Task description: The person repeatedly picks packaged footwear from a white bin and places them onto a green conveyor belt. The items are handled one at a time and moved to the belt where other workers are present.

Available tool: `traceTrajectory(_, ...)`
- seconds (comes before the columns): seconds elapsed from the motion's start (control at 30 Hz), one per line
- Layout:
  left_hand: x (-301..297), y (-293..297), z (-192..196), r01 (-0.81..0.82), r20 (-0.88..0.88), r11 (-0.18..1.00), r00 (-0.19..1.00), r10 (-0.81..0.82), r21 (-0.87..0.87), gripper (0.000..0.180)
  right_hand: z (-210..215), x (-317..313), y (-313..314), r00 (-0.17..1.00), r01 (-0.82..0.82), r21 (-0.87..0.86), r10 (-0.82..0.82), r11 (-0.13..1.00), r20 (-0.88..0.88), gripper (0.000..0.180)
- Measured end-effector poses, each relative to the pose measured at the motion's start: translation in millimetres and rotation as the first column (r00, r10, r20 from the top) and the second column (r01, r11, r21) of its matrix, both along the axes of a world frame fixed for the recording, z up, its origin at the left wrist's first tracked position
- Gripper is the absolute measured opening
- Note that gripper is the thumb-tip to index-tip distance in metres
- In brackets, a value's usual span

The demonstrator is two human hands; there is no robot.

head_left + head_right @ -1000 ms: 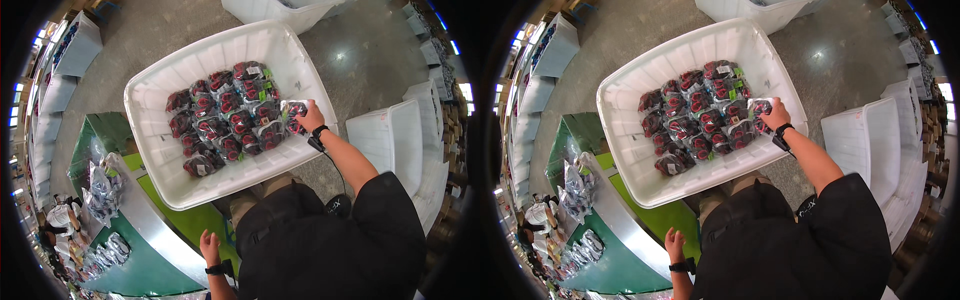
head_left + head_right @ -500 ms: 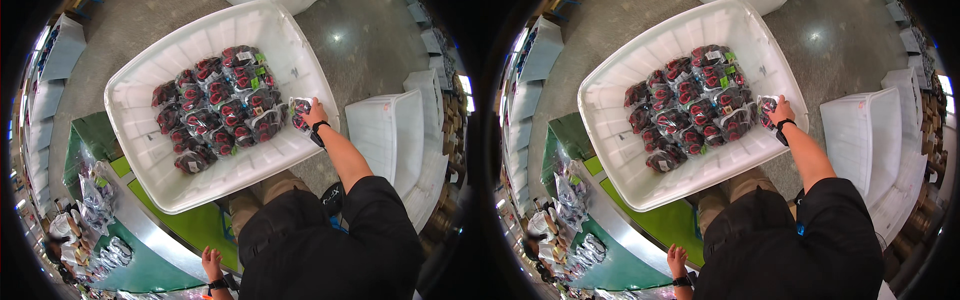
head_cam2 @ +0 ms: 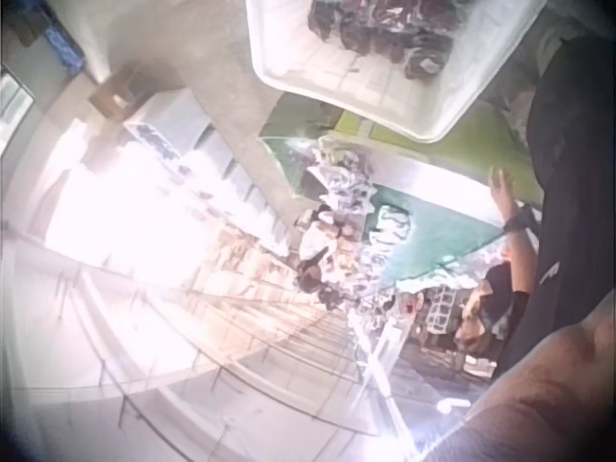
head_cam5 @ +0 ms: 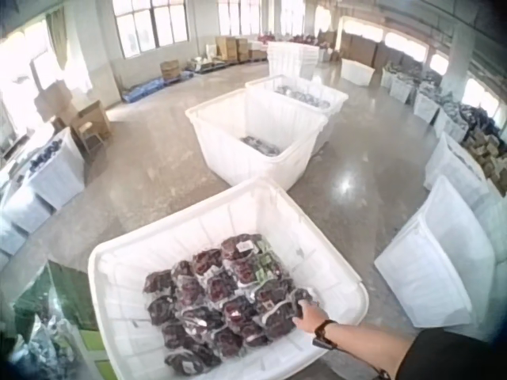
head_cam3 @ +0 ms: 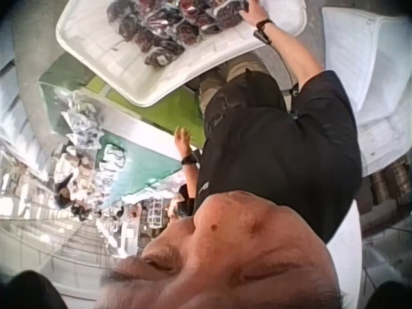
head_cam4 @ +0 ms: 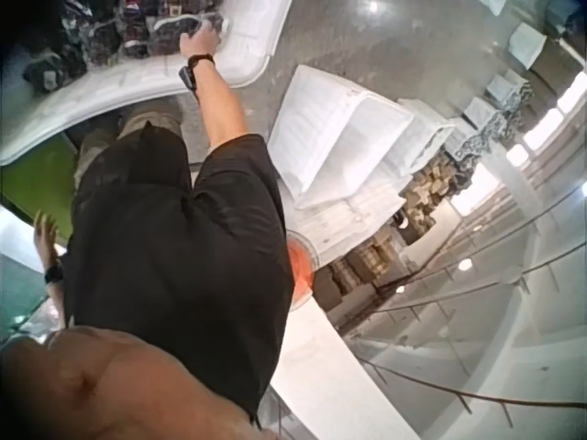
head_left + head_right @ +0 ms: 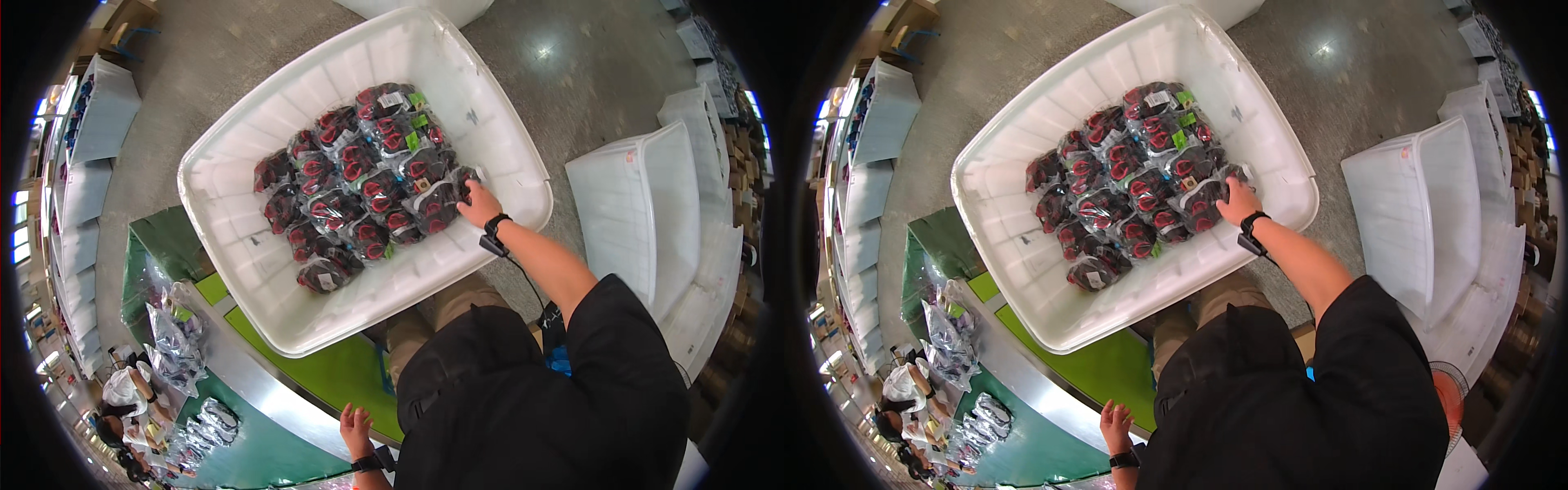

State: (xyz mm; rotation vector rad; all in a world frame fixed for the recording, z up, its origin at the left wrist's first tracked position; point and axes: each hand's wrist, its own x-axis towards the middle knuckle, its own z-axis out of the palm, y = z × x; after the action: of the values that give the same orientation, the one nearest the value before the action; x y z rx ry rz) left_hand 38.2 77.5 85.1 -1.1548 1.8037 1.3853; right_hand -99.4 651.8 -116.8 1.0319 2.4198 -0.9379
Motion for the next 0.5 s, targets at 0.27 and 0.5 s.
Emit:
traceTrajectory(0.27,10,-43,-23,0.017,-0.041,1.0,0.999,-0.017,0.007,0.045,0,22,-59,0.983,-0.136,-0.234,0.102,0.963,-0.15,0.056)
traceTrajectory(0.5,5,-109,-47,-0.046,-0.144,0.997,0.989,0.036,-0.066,0.05,-10,38,-83,0.998,-0.05,-0.418,0.024,0.907,-0.066,0.047)
